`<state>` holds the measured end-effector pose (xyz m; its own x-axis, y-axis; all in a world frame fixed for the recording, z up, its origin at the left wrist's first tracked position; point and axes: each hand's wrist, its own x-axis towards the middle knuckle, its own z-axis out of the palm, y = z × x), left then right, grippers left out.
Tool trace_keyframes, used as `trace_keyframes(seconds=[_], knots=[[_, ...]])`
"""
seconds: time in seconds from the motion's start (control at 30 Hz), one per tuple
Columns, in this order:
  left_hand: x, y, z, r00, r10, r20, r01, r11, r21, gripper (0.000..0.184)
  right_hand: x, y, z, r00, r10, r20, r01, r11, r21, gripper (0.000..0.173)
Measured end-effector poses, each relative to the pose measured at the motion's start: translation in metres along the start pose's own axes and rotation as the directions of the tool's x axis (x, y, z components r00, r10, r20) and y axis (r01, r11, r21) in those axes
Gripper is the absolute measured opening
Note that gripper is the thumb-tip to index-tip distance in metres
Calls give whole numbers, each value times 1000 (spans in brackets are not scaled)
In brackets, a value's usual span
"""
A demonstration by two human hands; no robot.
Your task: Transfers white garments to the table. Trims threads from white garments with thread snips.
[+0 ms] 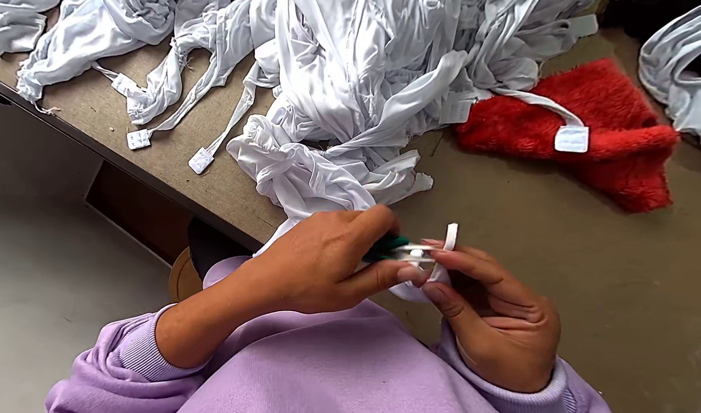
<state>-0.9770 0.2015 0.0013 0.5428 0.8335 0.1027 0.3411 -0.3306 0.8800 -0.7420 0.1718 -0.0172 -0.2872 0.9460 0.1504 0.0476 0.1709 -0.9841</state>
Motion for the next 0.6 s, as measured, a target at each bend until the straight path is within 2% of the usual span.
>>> trace_keyframes(seconds=[0.07, 0.17, 0.37, 0.5, 0.53, 0.6], knots=[[-1, -1, 3, 998, 26, 51, -30, 996, 86, 32, -1, 0, -1, 1000, -13, -7, 13, 1000, -7, 33], [3, -2, 12, 998, 39, 42, -45, 989, 139, 31, -1, -1, -1, 1000, -14, 10, 14, 1000, -15, 35], [12, -6, 25, 990, 136, -28, -133, 987, 88, 28, -1, 1, 0, 1000, -26, 9, 26, 999, -27, 34], [10, -18, 24, 986, 163, -47, -163, 987, 5, 27, -7, 1, -6, 999, -34, -14, 34, 999, -6, 41], [9, -23, 23, 986, 162, -36, -162, 987, -12, 28, -10, 1, -10, 998, -46, -32, 46, 999, 9, 42], [7, -37, 23, 992, 129, 9, -129, 991, 34, 45, -18, -1, -19, 995, -73, -73, 76, 996, 44, 41]])
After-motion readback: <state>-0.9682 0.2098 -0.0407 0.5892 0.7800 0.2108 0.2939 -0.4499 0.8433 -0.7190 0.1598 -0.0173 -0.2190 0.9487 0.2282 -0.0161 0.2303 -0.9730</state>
